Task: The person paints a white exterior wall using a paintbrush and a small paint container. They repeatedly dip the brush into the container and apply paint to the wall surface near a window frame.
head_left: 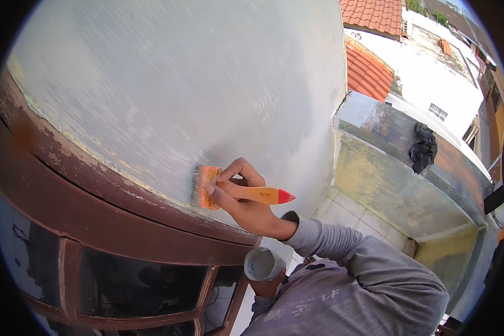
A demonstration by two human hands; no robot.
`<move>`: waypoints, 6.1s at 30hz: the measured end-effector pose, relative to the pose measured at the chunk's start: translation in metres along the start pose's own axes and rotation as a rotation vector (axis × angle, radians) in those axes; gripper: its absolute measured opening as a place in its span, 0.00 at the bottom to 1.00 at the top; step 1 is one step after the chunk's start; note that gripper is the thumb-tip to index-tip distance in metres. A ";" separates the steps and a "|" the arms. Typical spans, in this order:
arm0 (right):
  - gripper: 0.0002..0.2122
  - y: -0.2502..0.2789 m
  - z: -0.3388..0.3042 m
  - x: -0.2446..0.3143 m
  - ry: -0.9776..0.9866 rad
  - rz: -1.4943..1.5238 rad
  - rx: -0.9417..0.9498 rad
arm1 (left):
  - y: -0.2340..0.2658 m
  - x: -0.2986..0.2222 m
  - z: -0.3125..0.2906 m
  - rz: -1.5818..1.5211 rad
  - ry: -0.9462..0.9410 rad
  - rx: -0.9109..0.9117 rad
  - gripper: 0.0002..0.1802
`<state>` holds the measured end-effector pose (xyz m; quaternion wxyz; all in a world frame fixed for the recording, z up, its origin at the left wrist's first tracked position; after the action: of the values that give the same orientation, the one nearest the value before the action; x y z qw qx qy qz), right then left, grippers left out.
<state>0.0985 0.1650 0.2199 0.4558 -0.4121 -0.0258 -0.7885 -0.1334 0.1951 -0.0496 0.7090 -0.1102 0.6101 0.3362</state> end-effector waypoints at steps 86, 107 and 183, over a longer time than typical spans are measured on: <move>0.12 0.135 -0.024 -0.016 -0.114 -0.738 1.448 | -0.173 -0.072 0.137 0.053 0.072 -0.101 0.56; 0.09 0.145 0.009 0.008 -0.409 -0.489 1.006 | -0.149 -0.073 0.154 -0.011 0.056 -0.007 0.55; 0.15 0.144 0.300 0.229 1.108 -1.265 0.744 | -0.173 -0.074 0.195 0.012 -0.036 -0.024 0.53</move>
<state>0.3366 0.0463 0.5239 -0.0103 0.2889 -0.2764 -0.9165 0.1239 0.1505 0.0211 0.7164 -0.1092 0.5938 0.3497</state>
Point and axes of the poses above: each hand's wrist, its own z-axis towards the middle knuckle, its own y-axis out of the back of the hand, x = y × z, the point moved 9 cm from there along z, towards the middle knuckle, and after that the axes turned 10 degrees about x, right-handed, at the moved point
